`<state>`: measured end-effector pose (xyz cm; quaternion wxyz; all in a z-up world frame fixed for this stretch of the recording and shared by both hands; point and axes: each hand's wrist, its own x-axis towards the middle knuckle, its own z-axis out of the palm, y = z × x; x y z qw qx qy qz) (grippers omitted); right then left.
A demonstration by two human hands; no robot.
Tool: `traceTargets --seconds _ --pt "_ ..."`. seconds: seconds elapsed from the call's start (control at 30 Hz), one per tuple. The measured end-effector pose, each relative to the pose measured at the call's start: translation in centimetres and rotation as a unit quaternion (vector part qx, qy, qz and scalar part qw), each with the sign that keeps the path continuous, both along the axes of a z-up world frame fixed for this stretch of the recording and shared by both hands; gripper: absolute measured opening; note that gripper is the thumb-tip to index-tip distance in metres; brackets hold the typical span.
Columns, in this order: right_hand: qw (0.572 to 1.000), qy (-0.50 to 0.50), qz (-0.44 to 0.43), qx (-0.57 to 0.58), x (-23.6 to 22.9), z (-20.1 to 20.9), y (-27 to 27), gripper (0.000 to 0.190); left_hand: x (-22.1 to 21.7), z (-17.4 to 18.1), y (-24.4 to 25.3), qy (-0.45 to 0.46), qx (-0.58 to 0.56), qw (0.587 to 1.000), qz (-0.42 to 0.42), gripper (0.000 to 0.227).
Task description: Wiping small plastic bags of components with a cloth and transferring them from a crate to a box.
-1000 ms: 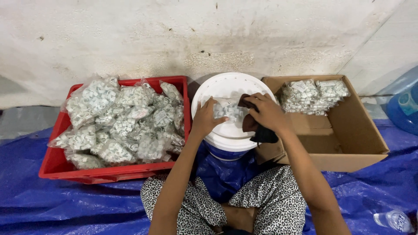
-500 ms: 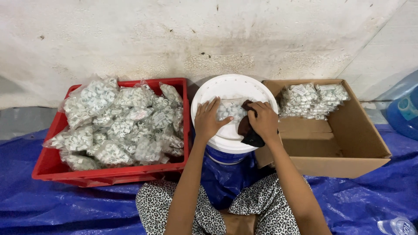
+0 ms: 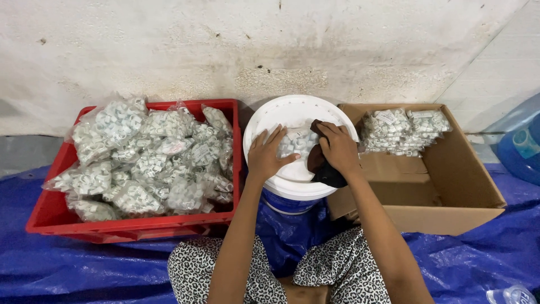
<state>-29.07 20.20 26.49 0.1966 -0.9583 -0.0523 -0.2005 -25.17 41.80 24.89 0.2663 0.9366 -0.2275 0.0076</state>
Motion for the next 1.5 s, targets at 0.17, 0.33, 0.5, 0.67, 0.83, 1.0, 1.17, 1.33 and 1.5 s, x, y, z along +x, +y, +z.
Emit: traceTargets --seconds 0.17,0.33,0.5,0.67,0.83,1.0,1.17,1.33,1.5 --pt "0.999 -0.043 0.011 0.008 -1.2 0.0 0.4 0.032 -0.4 0.6 -0.1 0.010 -0.027 0.999 0.016 0.089" --pt "0.994 -0.094 0.040 0.039 -2.0 -0.3 0.3 0.023 -0.1 0.1 -0.1 -0.007 -0.067 0.997 0.034 0.090" --pt "0.998 -0.047 0.023 -0.020 -1.1 0.6 0.8 0.034 -0.1 0.4 0.0 0.009 -0.057 0.998 0.015 0.087" --pt "0.997 -0.048 0.015 -0.049 0.0 0.2 1.0 0.038 0.0 -0.3 -0.2 -0.008 -0.071 0.997 0.022 0.086" --pt "0.995 -0.085 0.028 -0.035 -1.6 0.2 1.3 0.035 -0.2 -0.1 -0.3 -0.015 -0.087 0.995 0.039 0.086" --pt "0.994 -0.106 0.026 -0.002 -1.6 -0.8 1.0 0.026 -0.2 -0.2 -0.3 -0.023 -0.096 0.994 0.039 0.089" --pt "0.992 -0.114 0.017 -0.051 -0.4 -0.3 1.2 0.029 0.4 -0.7 -0.3 -0.015 -0.076 0.997 0.025 0.087" --pt "0.994 -0.093 -0.004 -0.058 0.5 -0.1 1.7 0.030 0.3 -0.5 -0.3 -0.006 -0.075 0.997 0.029 0.084" --pt "0.991 -0.124 -0.003 -0.049 -0.2 -0.7 1.3 0.023 0.3 -1.0 -0.3 -0.032 -0.092 0.995 0.027 0.092"
